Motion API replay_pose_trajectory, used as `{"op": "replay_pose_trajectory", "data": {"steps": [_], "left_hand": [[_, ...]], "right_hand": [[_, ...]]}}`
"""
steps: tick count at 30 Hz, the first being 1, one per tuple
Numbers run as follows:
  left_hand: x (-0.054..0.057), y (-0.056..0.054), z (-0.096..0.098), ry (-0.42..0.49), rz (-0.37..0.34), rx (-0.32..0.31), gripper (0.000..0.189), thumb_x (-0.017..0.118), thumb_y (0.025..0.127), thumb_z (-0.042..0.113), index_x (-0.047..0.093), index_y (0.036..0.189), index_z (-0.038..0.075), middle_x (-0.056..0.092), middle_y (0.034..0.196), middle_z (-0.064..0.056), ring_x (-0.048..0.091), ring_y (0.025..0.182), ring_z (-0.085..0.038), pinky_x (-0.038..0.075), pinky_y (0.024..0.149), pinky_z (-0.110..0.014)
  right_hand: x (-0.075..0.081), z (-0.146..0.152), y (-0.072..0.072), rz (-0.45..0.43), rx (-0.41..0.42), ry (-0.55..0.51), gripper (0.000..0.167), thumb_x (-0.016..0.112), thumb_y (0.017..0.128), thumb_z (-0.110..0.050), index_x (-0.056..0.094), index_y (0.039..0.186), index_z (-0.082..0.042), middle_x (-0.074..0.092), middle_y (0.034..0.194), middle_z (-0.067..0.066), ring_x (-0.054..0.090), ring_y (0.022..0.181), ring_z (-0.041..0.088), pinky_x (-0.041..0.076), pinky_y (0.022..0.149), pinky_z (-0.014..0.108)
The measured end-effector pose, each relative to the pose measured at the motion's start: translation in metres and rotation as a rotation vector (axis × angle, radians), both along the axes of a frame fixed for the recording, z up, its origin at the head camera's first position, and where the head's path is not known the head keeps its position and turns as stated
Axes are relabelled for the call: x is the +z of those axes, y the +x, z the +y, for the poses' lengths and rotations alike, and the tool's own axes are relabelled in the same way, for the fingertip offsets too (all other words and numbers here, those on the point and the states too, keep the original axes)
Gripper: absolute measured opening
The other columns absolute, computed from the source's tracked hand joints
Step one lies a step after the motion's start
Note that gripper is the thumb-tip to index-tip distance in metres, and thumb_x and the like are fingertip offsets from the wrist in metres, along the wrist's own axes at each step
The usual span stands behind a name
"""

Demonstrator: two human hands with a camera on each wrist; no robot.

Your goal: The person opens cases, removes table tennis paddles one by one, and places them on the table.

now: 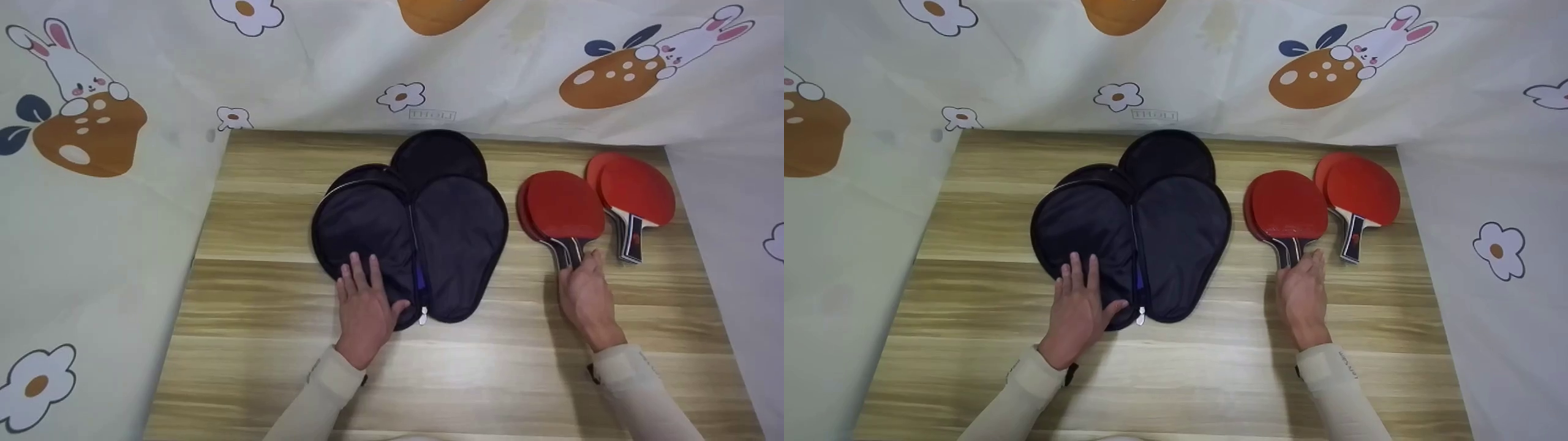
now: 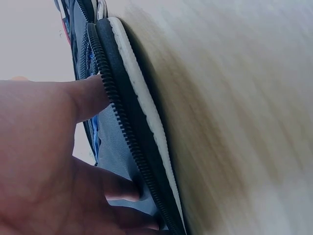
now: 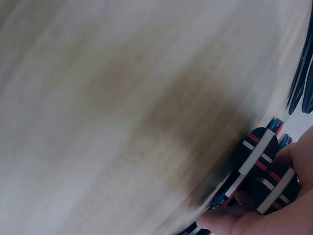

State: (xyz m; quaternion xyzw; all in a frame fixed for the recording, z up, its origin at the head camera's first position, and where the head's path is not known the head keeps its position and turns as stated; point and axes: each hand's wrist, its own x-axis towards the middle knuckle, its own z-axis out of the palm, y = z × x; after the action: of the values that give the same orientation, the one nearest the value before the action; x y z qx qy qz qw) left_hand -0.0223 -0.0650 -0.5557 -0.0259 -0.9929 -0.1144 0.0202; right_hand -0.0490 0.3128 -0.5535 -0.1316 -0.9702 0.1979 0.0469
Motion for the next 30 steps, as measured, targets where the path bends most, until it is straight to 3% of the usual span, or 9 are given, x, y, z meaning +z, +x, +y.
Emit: {"op": "replay_pose_trajectory", "data": {"steps": [7, 16, 23, 27, 30], "left_hand": [[0.000, 0.000, -0.002, -0.018, 0.005, 0.003, 0.103, 0.076, 0.080, 0.061, 0.039, 0.154, -0.001, 0.038, 0.156, -0.036, 0.046, 0.140, -0.053, 0.042, 0.112, -0.059], [0.009, -0.003, -0.001, -0.060, -0.058, 0.011, 0.102, 0.074, 0.083, 0.062, 0.038, 0.156, 0.000, 0.036, 0.157, -0.035, 0.044, 0.142, -0.053, 0.041, 0.114, -0.058], [0.034, -0.011, 0.001, -0.023, -0.101, 0.026, 0.082, 0.071, 0.091, 0.051, 0.049, 0.148, -0.004, 0.041, 0.154, -0.036, 0.048, 0.138, -0.054, 0.044, 0.111, -0.058], [0.051, -0.021, 0.000, 0.027, -0.068, 0.058, 0.070, 0.069, 0.094, 0.046, 0.055, 0.143, -0.003, 0.046, 0.153, -0.032, 0.057, 0.129, -0.051, 0.049, 0.106, -0.057], [0.066, -0.031, -0.001, 0.083, 0.003, 0.087, 0.065, 0.067, 0.096, 0.044, 0.056, 0.143, 0.000, 0.048, 0.154, -0.027, 0.059, 0.128, -0.048, 0.050, 0.105, -0.057]], "right_hand": [[0.003, -0.002, -0.001, -0.063, 0.024, -0.014, 0.067, 0.043, 0.106, -0.023, 0.019, 0.151, 0.020, 0.021, 0.157, 0.045, 0.037, 0.138, 0.061, 0.038, 0.107, 0.070], [0.018, -0.008, -0.006, -0.095, 0.070, 0.005, 0.077, 0.040, 0.108, -0.033, 0.006, 0.157, 0.015, 0.004, 0.165, 0.039, 0.010, 0.154, 0.055, 0.018, 0.123, 0.065], [0.040, -0.014, -0.015, -0.058, 0.127, 0.001, 0.075, 0.040, 0.109, -0.035, 0.011, 0.157, 0.015, 0.007, 0.165, 0.038, 0.009, 0.154, 0.056, 0.016, 0.123, 0.065], [0.058, -0.025, -0.020, 0.003, 0.159, -0.017, 0.073, 0.040, 0.109, -0.036, 0.016, 0.157, 0.013, 0.012, 0.165, 0.037, 0.010, 0.154, 0.054, 0.014, 0.124, 0.064], [0.074, -0.039, -0.024, 0.047, 0.173, -0.030, 0.073, 0.042, 0.108, -0.037, 0.019, 0.157, 0.012, 0.016, 0.166, 0.034, 0.011, 0.155, 0.053, 0.014, 0.125, 0.063]]}}
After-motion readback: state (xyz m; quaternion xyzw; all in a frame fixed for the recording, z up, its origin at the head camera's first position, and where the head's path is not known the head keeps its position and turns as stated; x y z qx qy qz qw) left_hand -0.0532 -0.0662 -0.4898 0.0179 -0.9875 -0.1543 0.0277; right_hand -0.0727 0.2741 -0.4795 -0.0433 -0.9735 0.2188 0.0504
